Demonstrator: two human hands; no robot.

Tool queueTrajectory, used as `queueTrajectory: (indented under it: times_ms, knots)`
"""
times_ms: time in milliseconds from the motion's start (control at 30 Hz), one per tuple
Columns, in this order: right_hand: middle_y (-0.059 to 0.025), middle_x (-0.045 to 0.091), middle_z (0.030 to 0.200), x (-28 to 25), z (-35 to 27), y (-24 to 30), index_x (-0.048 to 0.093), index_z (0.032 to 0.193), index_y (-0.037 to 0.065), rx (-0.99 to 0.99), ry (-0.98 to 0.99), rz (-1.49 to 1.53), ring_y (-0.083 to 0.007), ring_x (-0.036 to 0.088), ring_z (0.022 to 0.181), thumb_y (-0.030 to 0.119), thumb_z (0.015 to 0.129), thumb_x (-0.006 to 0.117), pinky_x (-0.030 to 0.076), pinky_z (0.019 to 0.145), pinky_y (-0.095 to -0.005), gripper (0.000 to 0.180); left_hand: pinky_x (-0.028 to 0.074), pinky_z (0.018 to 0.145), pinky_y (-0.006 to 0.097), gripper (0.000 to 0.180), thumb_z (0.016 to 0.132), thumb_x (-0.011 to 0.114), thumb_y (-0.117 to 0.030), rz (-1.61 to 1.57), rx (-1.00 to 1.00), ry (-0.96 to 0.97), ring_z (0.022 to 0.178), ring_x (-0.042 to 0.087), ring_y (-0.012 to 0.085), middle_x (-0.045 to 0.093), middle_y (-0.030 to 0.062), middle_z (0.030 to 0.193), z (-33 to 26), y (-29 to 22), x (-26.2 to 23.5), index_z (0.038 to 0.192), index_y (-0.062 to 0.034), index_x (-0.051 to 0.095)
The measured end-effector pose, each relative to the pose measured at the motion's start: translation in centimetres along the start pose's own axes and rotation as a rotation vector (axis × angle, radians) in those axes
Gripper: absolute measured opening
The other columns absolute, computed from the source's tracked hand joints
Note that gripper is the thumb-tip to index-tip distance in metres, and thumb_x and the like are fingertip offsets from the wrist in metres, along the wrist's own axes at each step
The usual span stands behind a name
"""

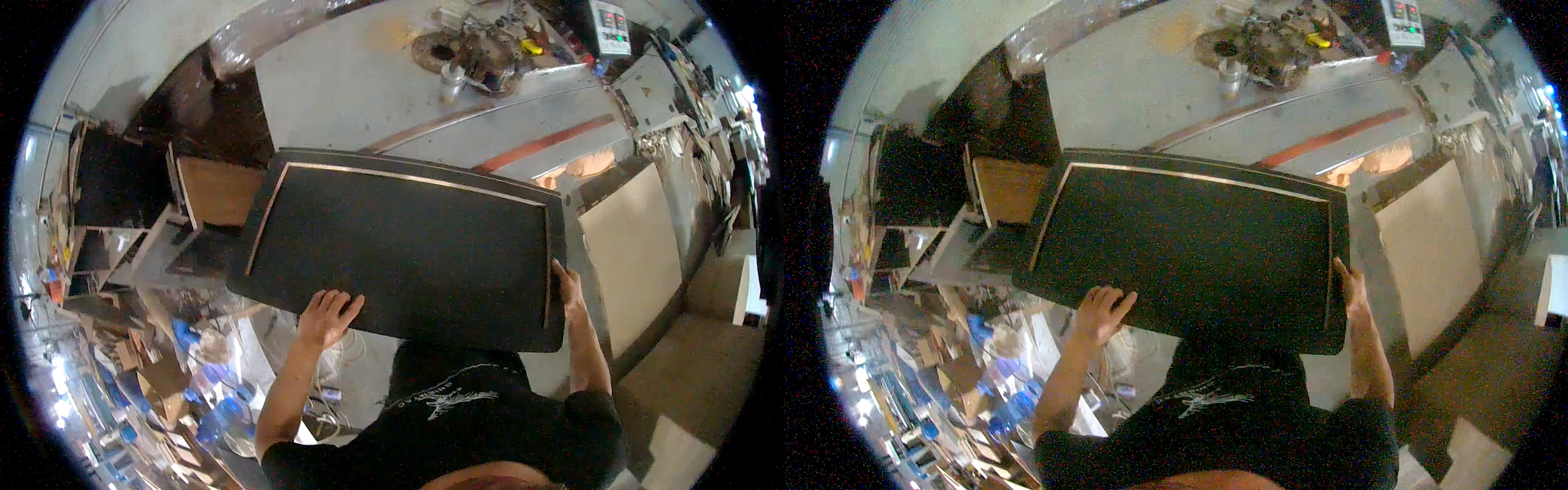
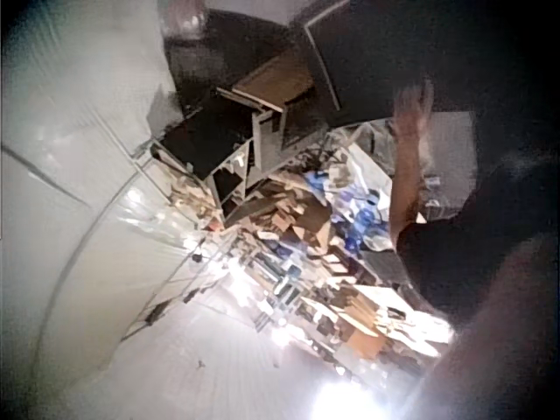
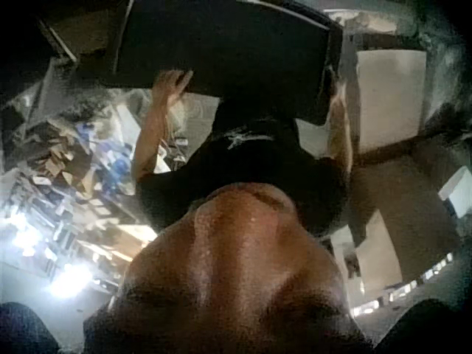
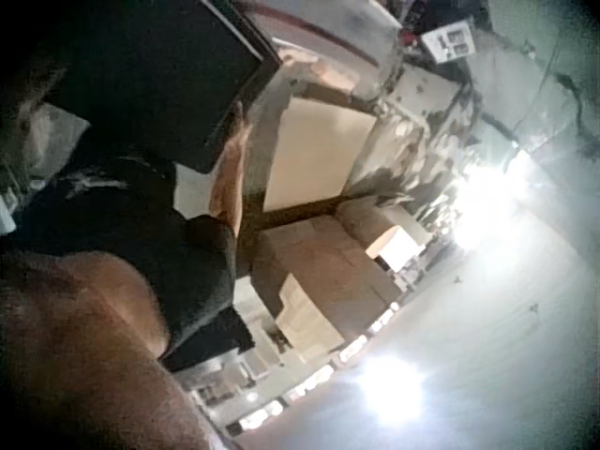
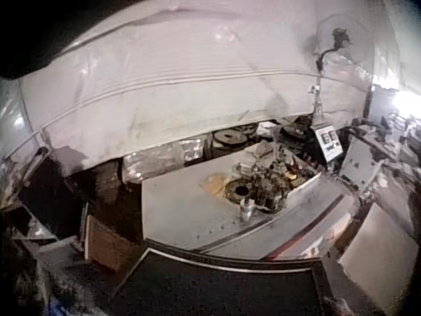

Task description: The person moves large black furniture panels between work surfaces and manually aligns them for assembly.

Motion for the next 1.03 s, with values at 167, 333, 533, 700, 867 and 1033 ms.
queueTrajectory:
  times_ms: [167, 333, 533, 700, 867, 1033]
  knots:
    - [-0.0051, 0.065, 0.085, 3.5, 2.2, 1.8, 0.068, 0.108, -0.001, -0.087, -0.057, -0.001, -0.0167, 0.060, 0.071, 0.045, 0.094, 0.065, 0.050, 0.067, -0.0327, 0.048, 0.044, 0.103, 0.045, 0.078, 0.065, 0.080, -0.012, 0.072, 0.051, 0.083, 0.115, 0.054, 0.0301, 0.056, 0.0094, 0.115, 3.0, 4.7, 2.3, 0.138, -0.0166, 0.054]
    - [-0.0048, 0.068, 0.091, 8.0, 6.4, 5.0, 0.067, 0.111, -0.002, -0.224, 0.020, 0.195, -0.0143, 0.063, 0.078, 0.039, 0.096, 0.065, 0.050, 0.072, -0.0313, 0.044, 0.043, 0.103, 0.048, 0.070, 0.077, 0.077, -0.040, 0.079, 0.039, 0.153, 0.115, 0.053, 0.0338, 0.056, 0.0127, 0.122, 6.6, 9.6, 5.0, 0.138, -0.0144, 0.053]
    - [-0.0146, 0.070, 0.110, 10.2, 10.4, 3.5, 0.065, 0.122, -0.002, -0.153, -0.109, -0.001, -0.0215, 0.064, 0.103, 0.054, 0.089, 0.067, 0.048, 0.094, -0.0356, 0.065, 0.038, 0.106, 0.050, 0.077, 0.077, 0.077, -0.049, 0.058, -0.078, 0.301, 0.120, 0.050, 0.0365, 0.055, 0.0152, 0.125, 9.6, 12.9, 6.7, 0.141, -0.0155, 0.051]
    - [-0.0155, 0.068, 0.118, 8.9, 9.7, 3.1, 0.060, 0.131, -0.002, -0.152, -0.066, 0.291, -0.0223, 0.062, 0.113, 0.052, 0.095, 0.059, 0.047, 0.098, -0.0362, 0.065, 0.034, 0.108, 0.053, 0.082, 0.073, 0.083, -0.039, -0.028, -0.263, 0.215, 0.128, 0.045, 0.0377, 0.053, 0.0164, 0.137, 12.7, 7.1, 4.9, 0.142, -0.0104, 0.050]
    - [-0.0171, 0.068, 0.117, 0.4, 10.2, -7.8, 0.061, 0.128, -0.004, 0.024, -0.175, 0.063, -0.0237, 0.062, 0.113, 0.048, 0.098, 0.055, 0.048, 0.097, -0.0371, 0.060, 0.051, 0.090, 0.042, 0.041, 0.077, 0.079, -0.015, -0.587, -0.147, 0.034, 0.102, 0.066, 0.0316, 0.070, 0.0135, 0.109, 21.6, -9.4, 3.2, 0.115, -0.0044, 0.068]
    - [-0.0067, 0.071, 0.096, -9.5, 11.4, -24.0, 0.069, 0.117, 0.004, 0.162, -0.299, 0.027, -0.0175, 0.067, 0.081, 0.042, 0.096, 0.061, 0.054, 0.073, -0.0347, 0.044, 0.054, 0.082, 0.037, 0.038, 0.082, 0.077, -0.014, -0.985, 0.165, 0.031, 0.098, 0.068, 0.0282, 0.070, 0.0120, 0.109, 35.1, -24.7, 4.3, 0.117, -0.0069, 0.067]
Point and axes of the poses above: each hand's wrist, its own z-axis towards the middle knuckle, its own x-axis out of the palm, y = z × x, the point moved 2 cm from there along z, towards the middle knuckle
